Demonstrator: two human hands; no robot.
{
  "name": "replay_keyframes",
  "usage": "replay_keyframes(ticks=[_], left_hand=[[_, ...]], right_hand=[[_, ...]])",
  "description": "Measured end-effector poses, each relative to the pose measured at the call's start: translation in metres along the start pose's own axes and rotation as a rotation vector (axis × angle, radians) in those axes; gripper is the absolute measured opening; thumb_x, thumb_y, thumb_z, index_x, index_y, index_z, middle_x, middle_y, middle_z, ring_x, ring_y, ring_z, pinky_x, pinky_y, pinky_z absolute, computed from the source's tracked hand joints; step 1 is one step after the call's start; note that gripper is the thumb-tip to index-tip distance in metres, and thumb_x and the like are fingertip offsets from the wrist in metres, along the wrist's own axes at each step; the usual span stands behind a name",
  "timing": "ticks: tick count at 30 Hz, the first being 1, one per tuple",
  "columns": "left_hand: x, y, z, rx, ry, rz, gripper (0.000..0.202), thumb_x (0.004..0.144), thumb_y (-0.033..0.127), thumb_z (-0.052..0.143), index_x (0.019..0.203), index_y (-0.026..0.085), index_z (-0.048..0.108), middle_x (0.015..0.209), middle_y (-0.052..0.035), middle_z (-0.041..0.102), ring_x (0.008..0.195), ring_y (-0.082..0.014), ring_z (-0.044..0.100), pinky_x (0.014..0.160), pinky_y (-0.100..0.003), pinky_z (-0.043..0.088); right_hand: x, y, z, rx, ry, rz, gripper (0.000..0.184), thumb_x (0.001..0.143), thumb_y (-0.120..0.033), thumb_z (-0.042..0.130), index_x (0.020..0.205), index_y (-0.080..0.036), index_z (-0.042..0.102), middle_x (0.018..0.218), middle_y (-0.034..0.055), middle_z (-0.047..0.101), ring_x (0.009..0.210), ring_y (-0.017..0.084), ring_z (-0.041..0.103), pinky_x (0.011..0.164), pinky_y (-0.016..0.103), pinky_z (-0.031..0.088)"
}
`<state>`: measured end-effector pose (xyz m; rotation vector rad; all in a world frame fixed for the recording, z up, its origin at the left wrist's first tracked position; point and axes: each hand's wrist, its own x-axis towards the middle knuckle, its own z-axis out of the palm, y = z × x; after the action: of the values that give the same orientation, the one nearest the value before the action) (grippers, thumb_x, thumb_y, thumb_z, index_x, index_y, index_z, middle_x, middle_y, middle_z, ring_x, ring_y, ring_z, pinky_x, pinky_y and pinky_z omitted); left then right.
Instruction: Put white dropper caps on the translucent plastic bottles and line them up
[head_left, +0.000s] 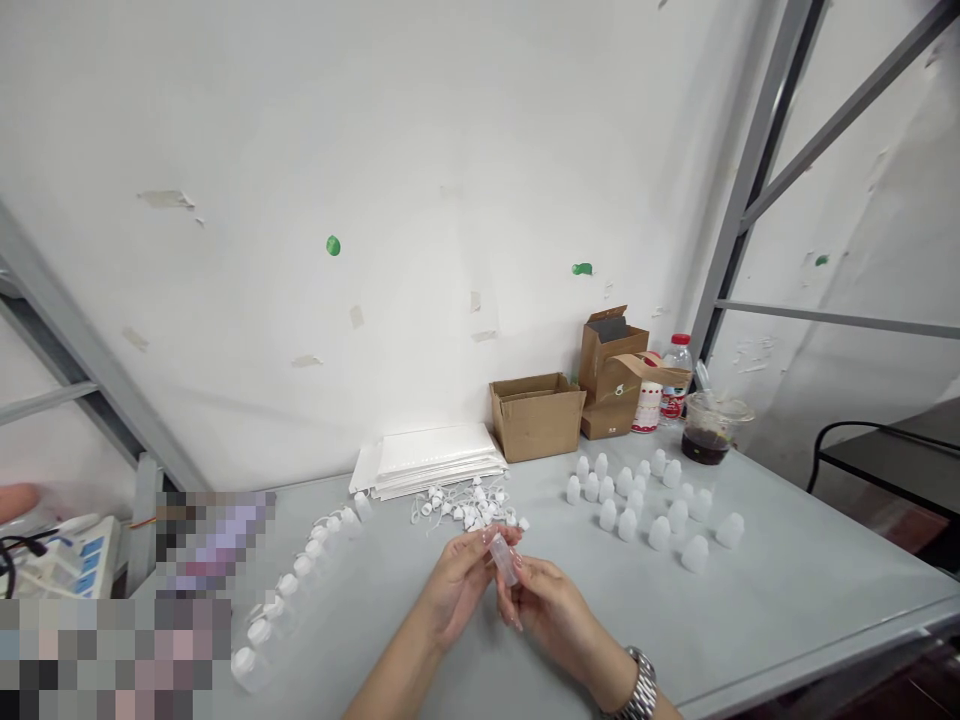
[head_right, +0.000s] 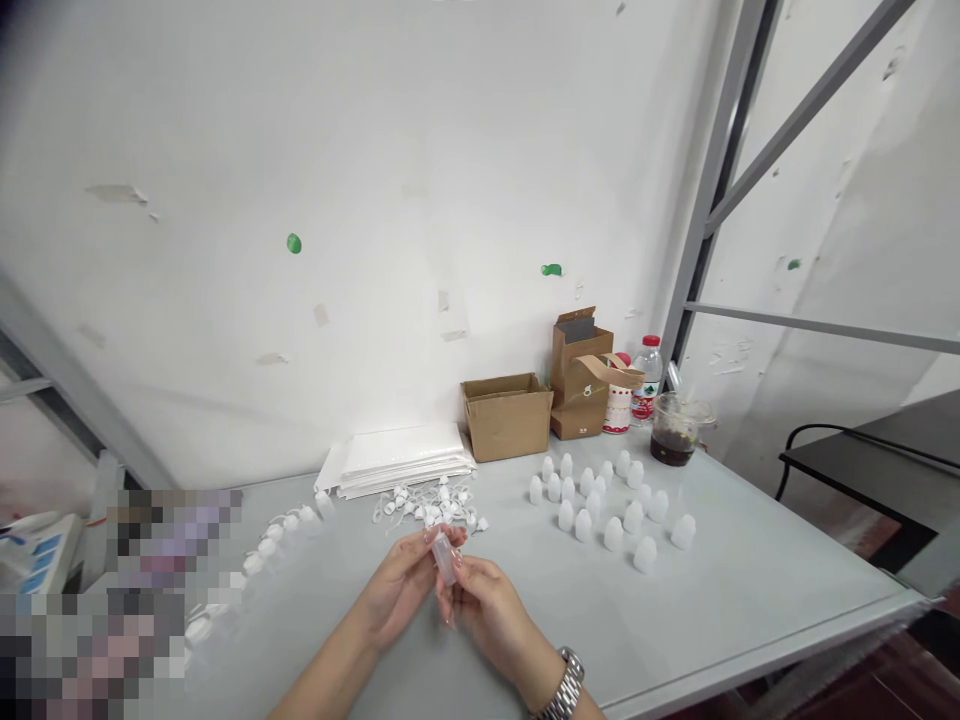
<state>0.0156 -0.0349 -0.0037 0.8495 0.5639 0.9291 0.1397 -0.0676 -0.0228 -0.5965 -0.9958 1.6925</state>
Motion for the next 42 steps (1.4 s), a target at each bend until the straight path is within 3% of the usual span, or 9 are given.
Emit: replay_keyframes(ticks=[3, 9, 13, 15, 19, 25, 29, 34, 42], left_hand=[[0.003, -0.002, -0.002, -0.025, 0.023, 0.009, 0.02, 0.073, 0.029, 0.062, 0.08, 0.012, 0.07, 0.091, -0.009, 0.066, 0.088, -0.0184, 0.057, 0.077, -0.027, 0.041], [0.008, -0.004, -0.004, 0.009, 0.099, -0.005, 0.023, 0.067, 0.03, 0.067, 0.082, 0.013, 0.071, 0.105, -0.013, 0.064, 0.098, -0.023, 0.054, 0.076, -0.028, 0.041], [0.007, -0.002, 0.0, 0.056, 0.142, 0.004, 0.03, 0.064, 0.031, 0.07, 0.087, 0.013, 0.07, 0.108, -0.0133, 0.064, 0.105, -0.0258, 0.052, 0.086, -0.033, 0.039], [0.006, -0.001, 0.003, 0.111, 0.177, 0.023, 0.032, 0.062, 0.034, 0.07, 0.087, 0.013, 0.071, 0.103, -0.0129, 0.066, 0.102, -0.0262, 0.054, 0.089, -0.035, 0.038], [0.005, -0.001, 0.005, 0.137, 0.198, 0.054, 0.034, 0.063, 0.039, 0.069, 0.085, 0.013, 0.071, 0.095, -0.0127, 0.069, 0.098, -0.0256, 0.056, 0.088, -0.035, 0.038], [0.004, 0.002, 0.001, 0.102, 0.107, 0.023, 0.034, 0.071, 0.04, 0.061, 0.088, 0.012, 0.069, 0.086, -0.0108, 0.069, 0.081, -0.0188, 0.06, 0.081, -0.03, 0.041], [0.004, 0.002, -0.002, 0.063, 0.074, -0.017, 0.03, 0.074, 0.036, 0.06, 0.088, 0.012, 0.068, 0.081, -0.009, 0.069, 0.074, -0.0162, 0.061, 0.077, -0.028, 0.043], [0.006, -0.002, -0.005, -0.05, 0.113, -0.083, 0.023, 0.07, 0.029, 0.065, 0.086, 0.013, 0.069, 0.098, -0.0111, 0.068, 0.094, -0.0197, 0.059, 0.083, -0.027, 0.042], [0.008, -0.004, 0.001, 0.061, 0.14, -0.005, 0.031, 0.065, 0.033, 0.069, 0.089, 0.014, 0.07, 0.108, -0.0135, 0.065, 0.109, -0.0263, 0.051, 0.093, -0.035, 0.036]], right_hand=[[0.004, 0.003, -0.003, -0.113, 0.06, -0.053, 0.04, 0.072, -0.053, 0.055, 0.059, -0.015, 0.054, 0.05, -0.0013, 0.049, 0.046, 0.009, 0.041, 0.049, 0.024, 0.03], [0.005, 0.01, -0.008, -0.633, 0.263, -0.177, 0.039, 0.081, -0.05, 0.044, 0.066, -0.016, 0.055, 0.057, 0.0001, 0.051, 0.055, 0.014, 0.049, 0.058, 0.027, 0.038], [0.0, 0.015, -0.01, -1.021, 0.412, -0.376, 0.029, 0.084, -0.041, 0.043, 0.075, -0.018, 0.058, 0.068, 0.0043, 0.055, 0.068, 0.019, 0.049, 0.067, 0.032, 0.038], [-0.001, 0.016, -0.012, -1.113, 0.453, -0.44, 0.026, 0.083, -0.04, 0.045, 0.078, -0.018, 0.059, 0.069, 0.0047, 0.054, 0.068, 0.02, 0.047, 0.068, 0.034, 0.037], [0.003, 0.015, -0.012, -0.915, 0.414, -0.365, 0.028, 0.083, -0.043, 0.045, 0.085, -0.019, 0.059, 0.078, 0.0064, 0.057, 0.075, 0.021, 0.05, 0.072, 0.034, 0.039], [0.005, 0.011, -0.005, -0.202, 0.129, -0.035, 0.047, 0.072, -0.062, 0.049, 0.063, -0.016, 0.053, 0.053, 0.0001, 0.052, 0.05, 0.014, 0.049, 0.055, 0.028, 0.037], [0.003, 0.006, -0.001, -0.004, 0.068, 0.054, 0.046, 0.068, -0.059, 0.057, 0.061, -0.014, 0.055, 0.052, 0.0012, 0.053, 0.048, 0.012, 0.048, 0.053, 0.026, 0.035], [0.006, 0.01, -0.003, -0.089, 0.133, -0.013, 0.048, 0.066, -0.062, 0.056, 0.061, -0.015, 0.053, 0.054, -0.0003, 0.051, 0.051, 0.012, 0.047, 0.055, 0.026, 0.036], [0.004, 0.016, -0.006, -0.686, 0.404, -0.208, 0.044, 0.077, -0.06, 0.042, 0.064, -0.019, 0.05, 0.063, 0.0008, 0.051, 0.063, 0.016, 0.047, 0.063, 0.029, 0.036]])
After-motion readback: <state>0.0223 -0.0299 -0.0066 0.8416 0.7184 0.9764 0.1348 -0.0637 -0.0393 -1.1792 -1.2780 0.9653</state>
